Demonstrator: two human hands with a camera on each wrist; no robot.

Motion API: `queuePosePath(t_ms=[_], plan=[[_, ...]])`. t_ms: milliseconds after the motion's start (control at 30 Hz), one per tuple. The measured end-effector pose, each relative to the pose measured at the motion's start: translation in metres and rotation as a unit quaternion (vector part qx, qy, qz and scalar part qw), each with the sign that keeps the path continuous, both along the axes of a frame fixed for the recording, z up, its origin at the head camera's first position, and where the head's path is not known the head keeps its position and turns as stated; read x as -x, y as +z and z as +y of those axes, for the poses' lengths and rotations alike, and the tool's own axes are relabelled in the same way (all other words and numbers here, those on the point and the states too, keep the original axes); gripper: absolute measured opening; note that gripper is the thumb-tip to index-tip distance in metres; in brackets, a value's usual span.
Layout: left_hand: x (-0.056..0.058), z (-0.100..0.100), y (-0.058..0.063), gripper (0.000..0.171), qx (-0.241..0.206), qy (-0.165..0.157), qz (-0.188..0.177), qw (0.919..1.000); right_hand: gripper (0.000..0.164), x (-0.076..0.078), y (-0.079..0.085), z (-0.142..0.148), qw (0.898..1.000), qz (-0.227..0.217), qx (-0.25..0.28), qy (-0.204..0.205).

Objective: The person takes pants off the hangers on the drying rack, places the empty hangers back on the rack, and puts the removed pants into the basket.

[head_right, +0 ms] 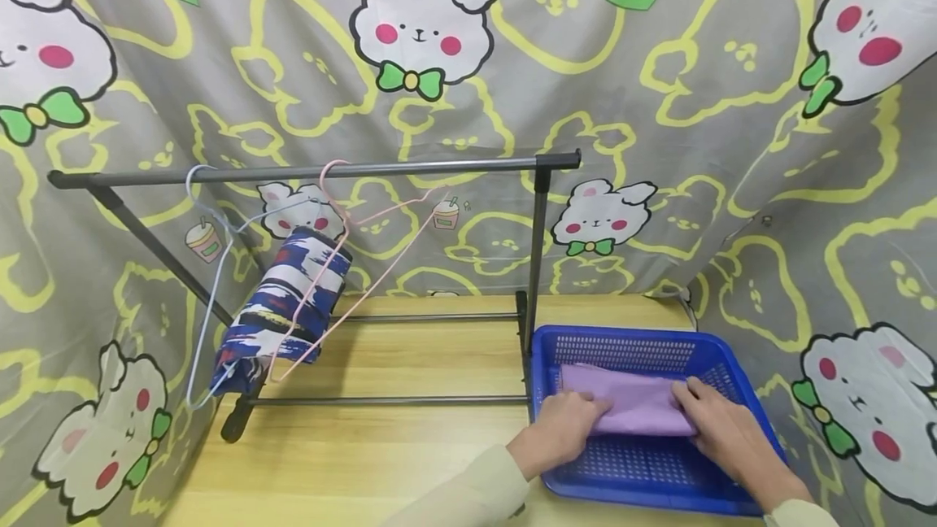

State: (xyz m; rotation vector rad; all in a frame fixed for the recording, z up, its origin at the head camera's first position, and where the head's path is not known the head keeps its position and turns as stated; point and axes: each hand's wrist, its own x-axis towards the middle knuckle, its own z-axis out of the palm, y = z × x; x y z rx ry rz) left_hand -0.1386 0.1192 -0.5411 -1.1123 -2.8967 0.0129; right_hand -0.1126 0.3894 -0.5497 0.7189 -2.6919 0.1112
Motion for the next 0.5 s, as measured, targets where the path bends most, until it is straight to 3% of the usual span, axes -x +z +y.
queuePosePath(t_ms=[167,267,367,500], plan=[[-0.007,-0.002,-0.002,0.042,0.015,-0.007,-0.069,0.9975,0.070,-0.011,-0.011,-0.005,0.998,-0.056,0.028,-0.009],[-0.010,-0.002,-0.003,0.040,0.017,-0.006,-0.092,0.9956,0.077,-0.016,-0.013,-0.006,0.996,-0.074,0.049,-0.001],[-0.013,-0.002,-0.003,0.034,0.020,-0.005,-0.100,0.9948,0.079,-0.020,-0.013,-0.005,0.993,-0.099,0.068,0.016],[-0.017,-0.002,-0.003,0.023,0.025,-0.009,-0.094,0.9952,0.067,-0.026,-0.013,0.000,0.983,-0.149,0.094,0.044]])
